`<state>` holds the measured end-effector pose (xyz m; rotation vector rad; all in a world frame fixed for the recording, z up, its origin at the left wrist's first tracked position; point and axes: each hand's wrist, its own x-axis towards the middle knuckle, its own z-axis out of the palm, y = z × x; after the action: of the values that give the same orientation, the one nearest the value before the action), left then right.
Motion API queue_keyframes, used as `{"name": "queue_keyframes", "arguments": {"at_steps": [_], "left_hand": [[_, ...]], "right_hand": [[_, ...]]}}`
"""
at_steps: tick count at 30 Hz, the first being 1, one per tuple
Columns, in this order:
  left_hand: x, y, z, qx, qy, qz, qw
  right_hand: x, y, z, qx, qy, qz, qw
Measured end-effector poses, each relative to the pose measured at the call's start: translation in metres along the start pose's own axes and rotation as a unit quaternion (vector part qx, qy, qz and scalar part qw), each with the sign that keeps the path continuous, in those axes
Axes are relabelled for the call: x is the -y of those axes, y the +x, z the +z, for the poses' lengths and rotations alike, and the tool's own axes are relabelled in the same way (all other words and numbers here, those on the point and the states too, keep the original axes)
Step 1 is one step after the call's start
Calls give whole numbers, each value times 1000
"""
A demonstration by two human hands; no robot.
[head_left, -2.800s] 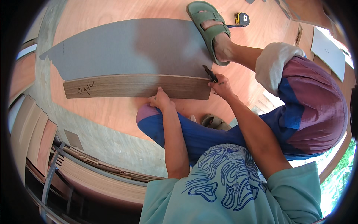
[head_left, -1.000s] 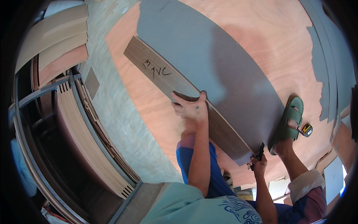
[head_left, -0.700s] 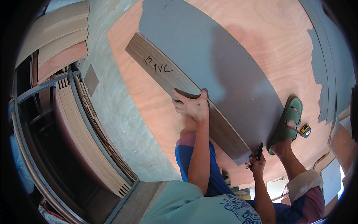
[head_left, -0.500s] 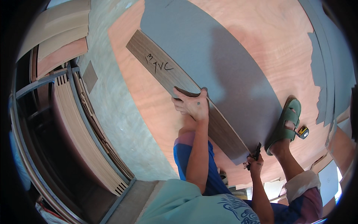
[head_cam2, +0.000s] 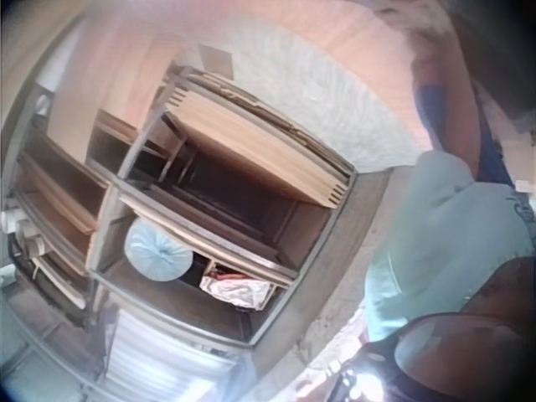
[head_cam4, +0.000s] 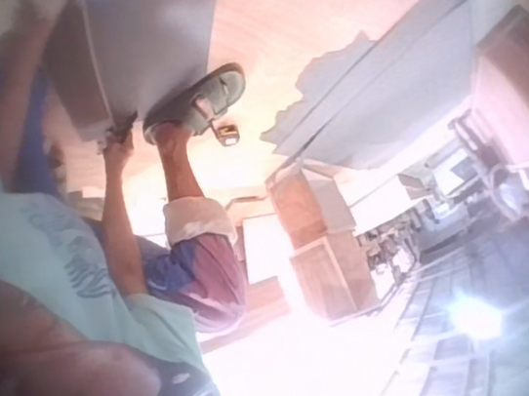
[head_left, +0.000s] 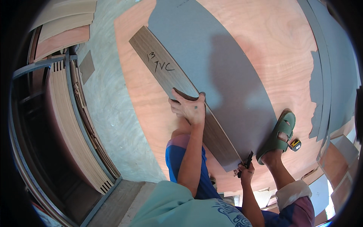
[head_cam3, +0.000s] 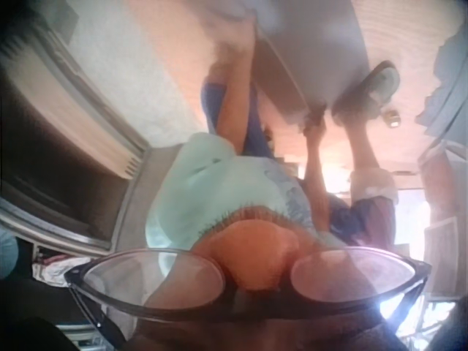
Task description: The person kneels on the floor and uses a utility knife to cut a gray flooring sheet. They measure the sheet with a tape measure, use a wooden plank as a straightedge guide, and score the material to create a cut line.
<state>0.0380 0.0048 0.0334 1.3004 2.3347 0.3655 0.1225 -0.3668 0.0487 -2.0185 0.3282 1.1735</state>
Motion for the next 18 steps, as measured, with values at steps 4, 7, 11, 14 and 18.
{"name": "queue_keyframes", "arguments": {"at_steps": [4,7,11,14,18], "left_hand": [[1,0,6,-8,8,12,1000],[0,-1,6,-7,12,21,1000],[0,-1,4,-5,13,13,1000],[5,3,2,-5,16,9,1000],[10,5,4,-2,26,20,999]], "right_hand": [[-1,2,-2,0,-9,-7,1000],[-10,6,-5,2,7,-17,1000],[0,-1,-2,-2,-21,-8,1000],[-3,-4,0,-7,-46,-10,999],[4,-9,3,-1,-62,-15,998]]}}
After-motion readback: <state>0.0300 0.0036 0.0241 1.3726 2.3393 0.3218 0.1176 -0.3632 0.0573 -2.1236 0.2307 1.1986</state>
